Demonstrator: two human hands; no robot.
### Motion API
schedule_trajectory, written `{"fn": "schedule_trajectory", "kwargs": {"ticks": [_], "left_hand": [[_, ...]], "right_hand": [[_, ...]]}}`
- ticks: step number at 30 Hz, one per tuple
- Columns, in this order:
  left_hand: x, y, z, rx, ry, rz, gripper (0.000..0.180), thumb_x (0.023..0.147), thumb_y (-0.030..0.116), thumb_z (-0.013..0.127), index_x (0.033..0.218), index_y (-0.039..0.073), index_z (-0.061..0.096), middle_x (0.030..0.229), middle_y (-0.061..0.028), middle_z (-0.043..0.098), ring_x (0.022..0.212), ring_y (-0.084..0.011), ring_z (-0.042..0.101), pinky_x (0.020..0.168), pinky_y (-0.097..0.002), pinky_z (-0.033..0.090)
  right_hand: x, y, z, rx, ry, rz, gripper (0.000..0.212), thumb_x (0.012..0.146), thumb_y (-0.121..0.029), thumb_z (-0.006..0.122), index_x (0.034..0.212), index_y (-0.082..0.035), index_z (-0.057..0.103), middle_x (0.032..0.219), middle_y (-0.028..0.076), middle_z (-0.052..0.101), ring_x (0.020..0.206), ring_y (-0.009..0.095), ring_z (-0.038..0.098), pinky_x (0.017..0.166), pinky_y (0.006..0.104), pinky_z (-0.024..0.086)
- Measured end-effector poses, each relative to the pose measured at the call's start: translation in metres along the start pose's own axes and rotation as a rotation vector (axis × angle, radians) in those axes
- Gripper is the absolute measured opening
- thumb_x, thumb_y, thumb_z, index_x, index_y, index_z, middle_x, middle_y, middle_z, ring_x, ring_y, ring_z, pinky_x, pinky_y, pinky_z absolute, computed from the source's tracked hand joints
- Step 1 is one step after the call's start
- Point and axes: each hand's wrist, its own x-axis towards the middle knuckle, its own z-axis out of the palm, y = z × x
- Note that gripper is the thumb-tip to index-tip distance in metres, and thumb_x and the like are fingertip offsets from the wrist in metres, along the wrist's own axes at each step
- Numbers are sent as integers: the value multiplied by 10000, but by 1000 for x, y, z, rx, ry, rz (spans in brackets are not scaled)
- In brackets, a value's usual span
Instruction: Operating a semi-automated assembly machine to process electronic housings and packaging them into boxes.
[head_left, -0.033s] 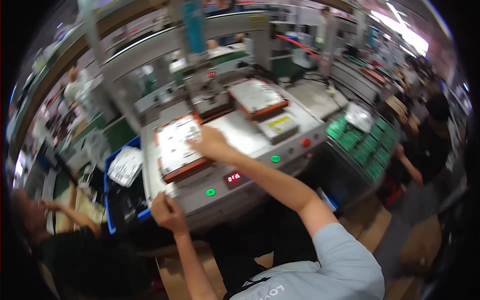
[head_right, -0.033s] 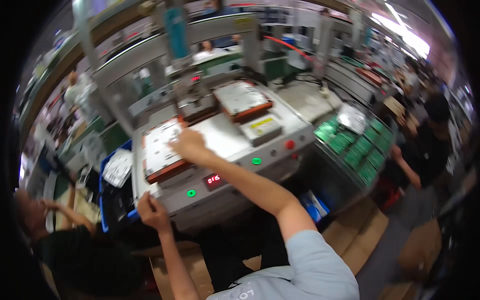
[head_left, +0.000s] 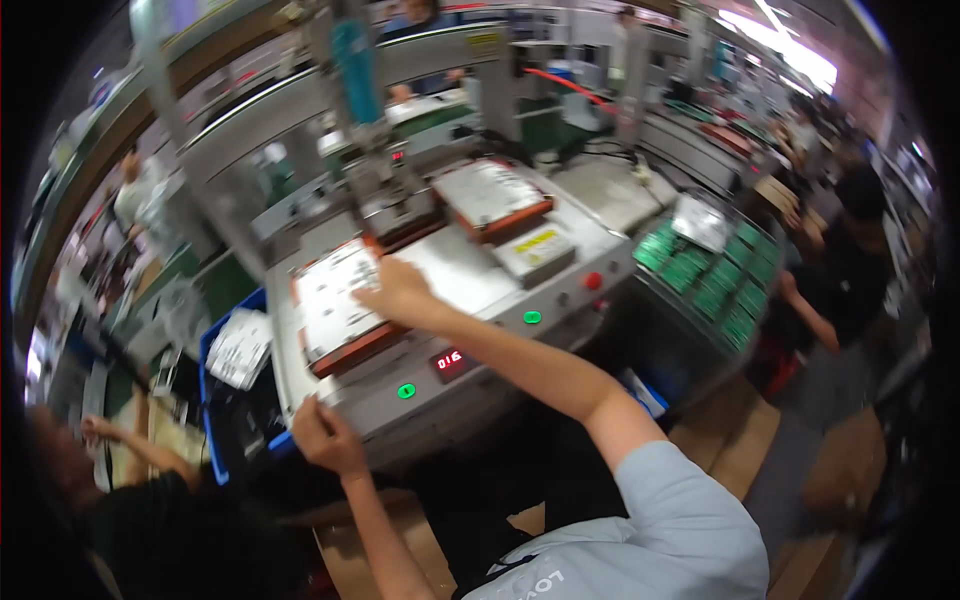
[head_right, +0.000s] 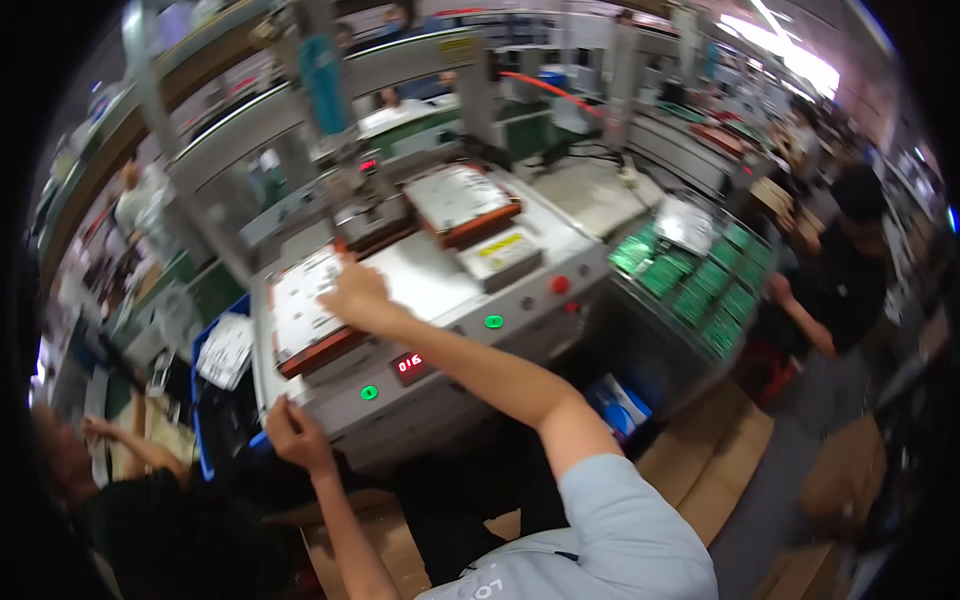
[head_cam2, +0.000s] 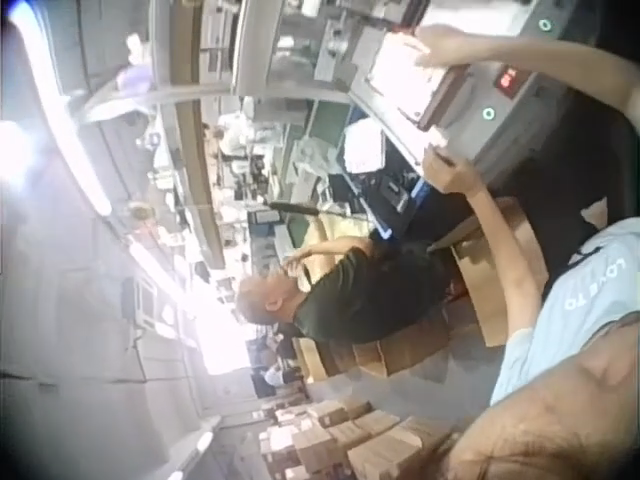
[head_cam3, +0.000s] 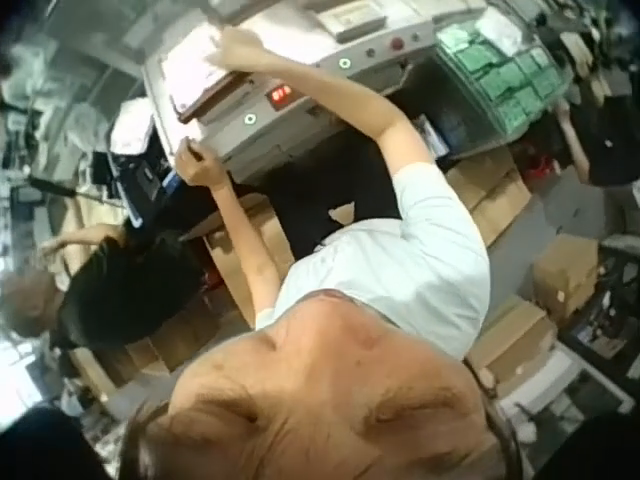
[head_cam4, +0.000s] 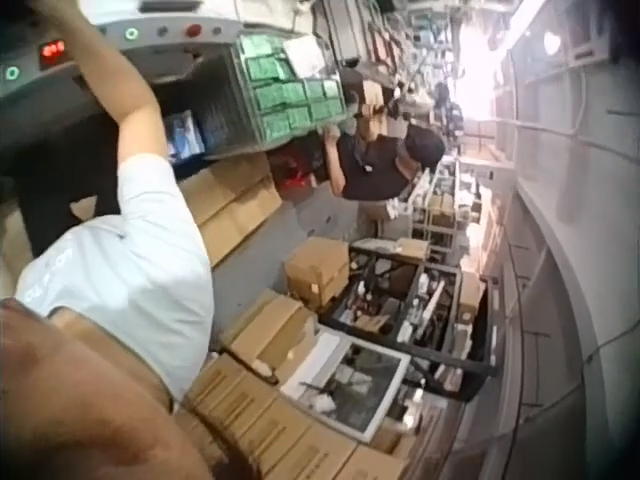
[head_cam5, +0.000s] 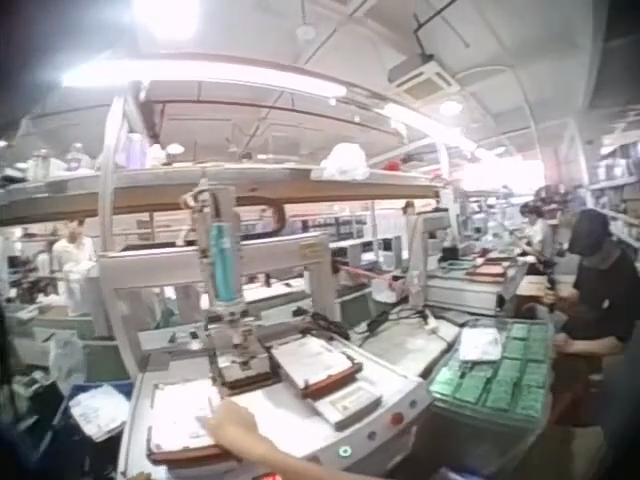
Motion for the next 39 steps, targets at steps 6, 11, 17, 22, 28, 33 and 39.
{"fn": "schedule_trajectory", "kwargs": {"ticks": [6, 11, 17, 22, 28, 33, 39], "left_hand": [[1, 1, -2, -13, 10, 31, 157, 914, -5, 604, 1052, -24, 679, 972, -170, 679, 907, -353, 640, 835, -431, 502], [3, 2, -2, -16, 0, 59, 152, 932, -21, 587, 1058, -41, 669, 947, -172, 671, 867, -349, 633, 789, -427, 501], [3, 1, -3, -9, -28, 46, 156, 942, -23, 579, 1069, -48, 665, 948, -171, 673, 886, -351, 628, 806, -429, 494], [2, 1, -4, 12, -74, 0, 166, 957, 6, 569, 1078, -51, 668, 989, -173, 675, 925, -338, 629, 838, -410, 490], [3, 3, -4, 17, -65, 8, 161, 931, -34, 574, 1061, -44, 666, 956, -171, 661, 895, -344, 626, 813, -419, 499], [3, 3, -6, 41, -103, -47, 175, 908, -38, 570, 1059, -40, 658, 968, -168, 642, 908, -335, 618, 835, -418, 496], [3, 4, -5, 5, -82, 0, 175, 915, -53, 565, 1063, -53, 658, 965, -176, 639, 894, -335, 618, 819, -415, 505]], "right_hand": [[6, -54, -19, 404, -92, 25, 460, 790, -306, 667, 998, 104, 652, 914, 274, 694, 852, 376, 711, 764, 445, 563], [-17, -19, -79, 839, -161, 74, 274, 852, -224, 598, 919, 42, 609, 774, 138, 651, 555, 197, 624, 409, 345, 459], [-109, 120, -236, 1022, -2, -14, 361, 906, -397, 635, 1077, -79, 647, 873, 2, 674, 739, 88, 644, 541, 232, 454], [-144, 266, -351, 712, 607, 227, 300, 942, -390, 618, 972, -95, 656, 777, -9, 664, 631, 72, 585, 493, 218, 432], [-131, 479, -418, 223, 1081, 455, 362, 923, -375, 603, 874, -16, 614, 677, 28, 534, 554, 156, 521, 502, 329, 414], [-133, 562, -429, -5, 1070, 740, 446, 871, -359, 680, 879, 87, 687, 790, 125, 662, 709, 202, 585, 632, 421, 450], [-138, 544, -426, -367, 848, 1194, 841, 795, -628, 614, 1341, 9, 552, 1380, 245, 549, 1298, 451, 476, 1092, 530, 356]]}}
